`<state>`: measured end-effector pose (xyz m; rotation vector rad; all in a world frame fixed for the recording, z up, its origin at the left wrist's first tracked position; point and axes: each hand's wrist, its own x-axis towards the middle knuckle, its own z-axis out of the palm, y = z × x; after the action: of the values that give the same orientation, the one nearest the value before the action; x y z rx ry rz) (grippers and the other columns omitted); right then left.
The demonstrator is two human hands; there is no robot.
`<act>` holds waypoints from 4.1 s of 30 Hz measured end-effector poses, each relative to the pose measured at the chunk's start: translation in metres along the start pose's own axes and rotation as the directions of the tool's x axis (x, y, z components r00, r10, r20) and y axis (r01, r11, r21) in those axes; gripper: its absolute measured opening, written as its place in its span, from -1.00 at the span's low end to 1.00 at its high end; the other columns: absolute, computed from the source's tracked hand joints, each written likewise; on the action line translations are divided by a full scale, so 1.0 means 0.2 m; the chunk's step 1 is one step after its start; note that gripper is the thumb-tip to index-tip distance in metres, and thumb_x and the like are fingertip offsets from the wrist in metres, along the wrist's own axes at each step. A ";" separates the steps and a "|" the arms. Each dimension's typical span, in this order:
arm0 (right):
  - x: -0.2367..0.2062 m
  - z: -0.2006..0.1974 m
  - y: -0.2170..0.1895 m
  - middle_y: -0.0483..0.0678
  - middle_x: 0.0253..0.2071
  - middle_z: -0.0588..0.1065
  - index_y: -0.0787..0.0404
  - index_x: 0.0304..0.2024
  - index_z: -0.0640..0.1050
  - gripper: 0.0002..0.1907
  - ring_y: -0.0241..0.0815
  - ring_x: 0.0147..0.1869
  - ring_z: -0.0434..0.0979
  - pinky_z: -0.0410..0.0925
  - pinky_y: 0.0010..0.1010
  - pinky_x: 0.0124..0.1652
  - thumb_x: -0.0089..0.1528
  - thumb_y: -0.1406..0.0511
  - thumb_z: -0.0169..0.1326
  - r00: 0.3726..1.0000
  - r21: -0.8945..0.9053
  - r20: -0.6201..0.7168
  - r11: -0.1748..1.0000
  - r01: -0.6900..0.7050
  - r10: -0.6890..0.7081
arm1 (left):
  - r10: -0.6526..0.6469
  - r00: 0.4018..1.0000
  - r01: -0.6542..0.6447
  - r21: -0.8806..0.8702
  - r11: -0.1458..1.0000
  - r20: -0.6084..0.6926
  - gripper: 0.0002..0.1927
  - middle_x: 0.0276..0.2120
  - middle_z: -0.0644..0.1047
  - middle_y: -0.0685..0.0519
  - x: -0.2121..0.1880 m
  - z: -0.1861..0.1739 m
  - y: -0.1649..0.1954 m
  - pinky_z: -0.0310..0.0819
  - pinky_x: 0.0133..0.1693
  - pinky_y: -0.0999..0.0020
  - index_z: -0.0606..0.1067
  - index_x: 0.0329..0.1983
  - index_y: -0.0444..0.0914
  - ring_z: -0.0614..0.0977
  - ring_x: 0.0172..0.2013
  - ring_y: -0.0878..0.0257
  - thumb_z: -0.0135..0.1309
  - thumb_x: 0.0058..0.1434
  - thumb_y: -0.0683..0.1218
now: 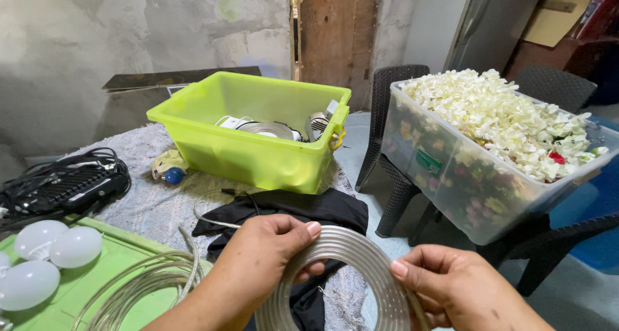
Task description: The person coils a flexible LED neon strip light on a table, secures the coil with a zip tie, and places it into a green storage bin holding other lighting decorations. They then pick up and handle a black fabric item.
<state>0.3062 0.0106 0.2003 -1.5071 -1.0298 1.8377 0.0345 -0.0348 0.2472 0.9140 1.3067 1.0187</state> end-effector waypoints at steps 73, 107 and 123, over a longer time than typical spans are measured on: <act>-0.11 0.44 -0.48 -0.07 -0.50 0.59 0.33 -0.30 0.67 -0.73 -0.26 -0.44 0.47 0.31 -0.39 -0.37 0.17 0.21 0.23 0.980 -0.403 0.162 0.899 0.174 -0.117 | -0.012 1.000 0.016 -0.219 0.976 0.020 -0.62 -0.47 0.63 0.08 -0.12 -0.17 0.03 0.50 -0.38 0.47 0.61 -0.28 -0.29 0.59 -0.50 0.38 -0.05 0.34 0.09; -0.15 0.40 -0.22 -0.03 -0.40 0.54 0.40 -0.07 0.57 -0.71 -0.21 -0.37 0.43 0.33 -0.37 -0.31 0.28 0.29 0.23 0.978 -0.323 0.157 0.929 0.180 -0.135 | -0.022 0.986 0.024 -0.010 1.000 0.166 -0.60 -0.52 0.63 0.01 -0.13 -0.33 0.02 0.45 -0.42 0.47 0.63 -0.32 -0.36 0.55 -0.55 0.33 0.01 0.35 0.07; -0.12 0.41 0.04 -0.11 -0.46 0.55 0.23 -0.07 0.64 -0.73 -0.27 -0.50 0.49 0.39 -0.40 -0.49 0.32 0.18 0.14 0.983 -0.361 0.071 0.914 0.184 -0.170 | -0.004 1.000 0.006 -0.182 0.983 0.015 -0.64 -0.47 0.65 0.05 -0.15 -0.36 -0.06 0.48 -0.36 0.46 0.62 -0.30 -0.30 0.59 -0.48 0.34 0.04 0.31 0.09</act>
<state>0.2319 -0.0303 0.2137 -1.5259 -1.5438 1.6145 -0.0368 -0.0701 0.2404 0.7773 1.1821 1.1063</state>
